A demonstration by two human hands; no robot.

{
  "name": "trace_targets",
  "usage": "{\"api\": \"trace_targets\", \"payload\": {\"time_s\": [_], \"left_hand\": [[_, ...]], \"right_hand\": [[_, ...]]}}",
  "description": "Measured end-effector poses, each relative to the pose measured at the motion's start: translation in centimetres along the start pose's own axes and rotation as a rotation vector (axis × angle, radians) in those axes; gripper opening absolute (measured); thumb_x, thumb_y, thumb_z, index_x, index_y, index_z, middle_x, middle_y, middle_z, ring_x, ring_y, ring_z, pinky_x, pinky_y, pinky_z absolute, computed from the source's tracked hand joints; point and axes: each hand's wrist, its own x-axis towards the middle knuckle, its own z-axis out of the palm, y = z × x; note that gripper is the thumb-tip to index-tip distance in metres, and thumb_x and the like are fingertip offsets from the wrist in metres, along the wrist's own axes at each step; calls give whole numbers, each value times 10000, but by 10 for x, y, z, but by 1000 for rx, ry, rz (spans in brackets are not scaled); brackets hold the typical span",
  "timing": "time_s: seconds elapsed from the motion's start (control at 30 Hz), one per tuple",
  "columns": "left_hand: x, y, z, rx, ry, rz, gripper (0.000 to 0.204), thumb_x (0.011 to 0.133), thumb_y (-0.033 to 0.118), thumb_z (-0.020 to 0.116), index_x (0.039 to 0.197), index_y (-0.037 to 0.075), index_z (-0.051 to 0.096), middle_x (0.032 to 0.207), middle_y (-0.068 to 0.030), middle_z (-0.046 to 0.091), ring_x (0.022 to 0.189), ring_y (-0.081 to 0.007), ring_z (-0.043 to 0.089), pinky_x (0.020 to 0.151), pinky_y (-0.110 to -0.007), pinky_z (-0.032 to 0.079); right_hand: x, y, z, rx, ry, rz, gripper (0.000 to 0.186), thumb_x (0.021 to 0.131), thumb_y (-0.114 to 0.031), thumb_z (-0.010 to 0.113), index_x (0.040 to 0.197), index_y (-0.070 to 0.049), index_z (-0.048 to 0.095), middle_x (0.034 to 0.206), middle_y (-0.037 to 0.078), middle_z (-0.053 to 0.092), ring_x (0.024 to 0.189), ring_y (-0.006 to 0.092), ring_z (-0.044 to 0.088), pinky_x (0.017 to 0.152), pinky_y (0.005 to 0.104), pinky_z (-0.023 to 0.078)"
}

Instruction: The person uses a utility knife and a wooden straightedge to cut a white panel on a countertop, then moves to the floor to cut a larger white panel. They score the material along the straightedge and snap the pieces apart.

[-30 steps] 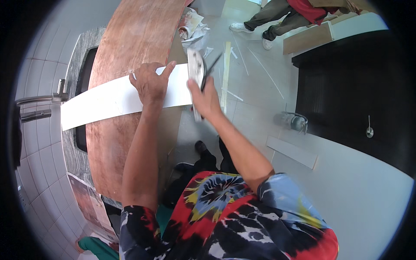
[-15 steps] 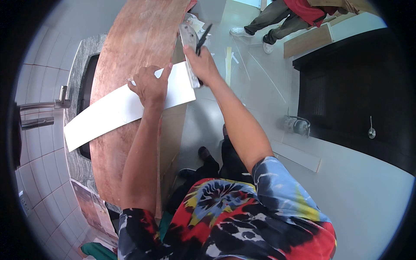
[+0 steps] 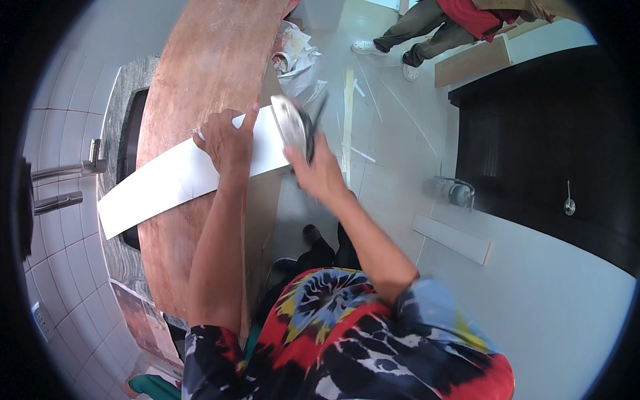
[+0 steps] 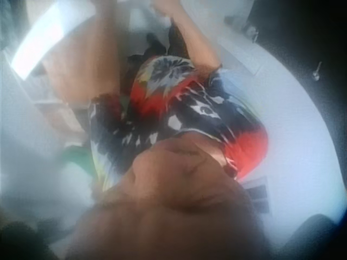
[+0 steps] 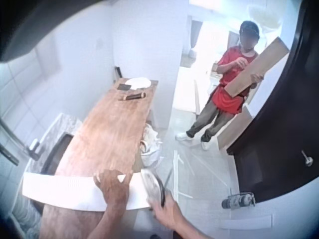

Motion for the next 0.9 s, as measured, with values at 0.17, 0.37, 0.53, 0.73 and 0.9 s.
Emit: {"api": "trace_targets", "payload": {"time_s": [0.17, 0.37, 0.53, 0.73, 0.9], "left_hand": [[-1, -2, 1, 67, 12, 3, 424, 865, 531, 756, 928, 111, 757, 971, -103, 684, 1148, -303, 582, 1204, -625, 190], [-1, 14, -6, 55, -62, -11, 406, 878, 529, 754, 912, 125, 735, 984, -89, 671, 1140, -284, 580, 1205, -613, 206], [-6, 4, 0, 47, -36, -6, 388, 881, 511, 759, 914, 125, 734, 982, -80, 671, 1135, -285, 583, 1214, -583, 188], [-2, 7, -7, 68, -52, -32, 389, 869, 505, 773, 934, 123, 743, 997, -84, 674, 1139, -288, 587, 1223, -587, 183], [-2, 6, 5, 88, 26, 28, 395, 861, 506, 780, 927, 117, 746, 1004, -82, 671, 1118, -303, 597, 1216, -606, 204]], "right_hand": [[10, 4, -6, -83, 44, -74, 756, 934, -498, 665, 1322, 125, 485, 1166, 365, 667, 1151, 503, 646, 1013, 468, 499], [128, -30, -8, -270, 112, -272, 768, 923, -520, 658, 1328, 114, 503, 1205, 373, 654, 1163, 489, 647, 988, 478, 506], [51, -6, -3, -201, 96, -220, 726, 951, -460, 679, 1339, 122, 488, 1104, 300, 682, 981, 320, 726, 782, 396, 568], [-7, 23, -12, 12, -64, -21, 701, 946, -456, 668, 1316, 108, 476, 1021, 259, 711, 918, 343, 732, 873, 438, 552], [119, -16, -6, -216, 149, -351, 752, 930, -504, 664, 1287, 139, 510, 1179, 391, 645, 1143, 504, 647, 975, 492, 504]]}}
